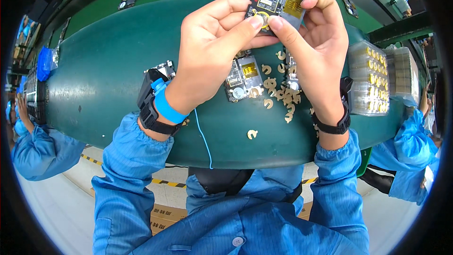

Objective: Assembling internal components of mobile devices on a production line.

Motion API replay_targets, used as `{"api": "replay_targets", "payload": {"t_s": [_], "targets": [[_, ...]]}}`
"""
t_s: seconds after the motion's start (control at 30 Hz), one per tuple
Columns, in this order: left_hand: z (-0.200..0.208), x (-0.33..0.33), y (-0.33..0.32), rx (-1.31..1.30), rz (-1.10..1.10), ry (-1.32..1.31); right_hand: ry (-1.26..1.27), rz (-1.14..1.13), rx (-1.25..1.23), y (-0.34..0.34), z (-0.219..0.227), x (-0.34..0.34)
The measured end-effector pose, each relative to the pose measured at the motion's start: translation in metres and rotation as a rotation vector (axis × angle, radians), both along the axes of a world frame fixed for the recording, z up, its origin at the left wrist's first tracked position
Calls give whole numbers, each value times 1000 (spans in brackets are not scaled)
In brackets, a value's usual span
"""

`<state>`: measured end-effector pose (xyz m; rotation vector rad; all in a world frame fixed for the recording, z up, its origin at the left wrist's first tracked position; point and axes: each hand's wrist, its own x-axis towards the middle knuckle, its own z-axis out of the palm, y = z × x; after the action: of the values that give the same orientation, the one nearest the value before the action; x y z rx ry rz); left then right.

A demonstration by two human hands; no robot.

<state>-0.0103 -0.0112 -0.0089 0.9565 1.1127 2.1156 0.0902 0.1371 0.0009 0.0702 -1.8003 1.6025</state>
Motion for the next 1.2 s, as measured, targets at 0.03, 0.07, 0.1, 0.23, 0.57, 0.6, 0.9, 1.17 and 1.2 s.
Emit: {"api": "replay_targets", "payload": {"t_s": [0.03,0.07,0.1,0.23,0.57,0.6,0.9,1.17,1.2], "targets": [[0,0,0,2,0,-2,-9,-5,-59,0,2,0],[0,0,1,-3,-10,-14,-18,-11,-119,0,3,0],[0,0,2,-8,-19,-25,-19,-11,-116,0,2,0],[1,2,2,-15,-10,-14,11,-34,-61,2,-3,-3],[2,4,6,-24,-11,-52,-19,-49,-59,3,2,-6],[1,6,6,-62,-3,-95,-63,-64,-52,7,-1,-2],[-7,7,4,-224,150,-53,-297,-384,62,60,34,-9],[-16,5,3,-227,234,-78,-551,-622,493,108,5,-169],[-15,7,5,-213,230,-68,-563,-645,519,122,-3,-181]]}}
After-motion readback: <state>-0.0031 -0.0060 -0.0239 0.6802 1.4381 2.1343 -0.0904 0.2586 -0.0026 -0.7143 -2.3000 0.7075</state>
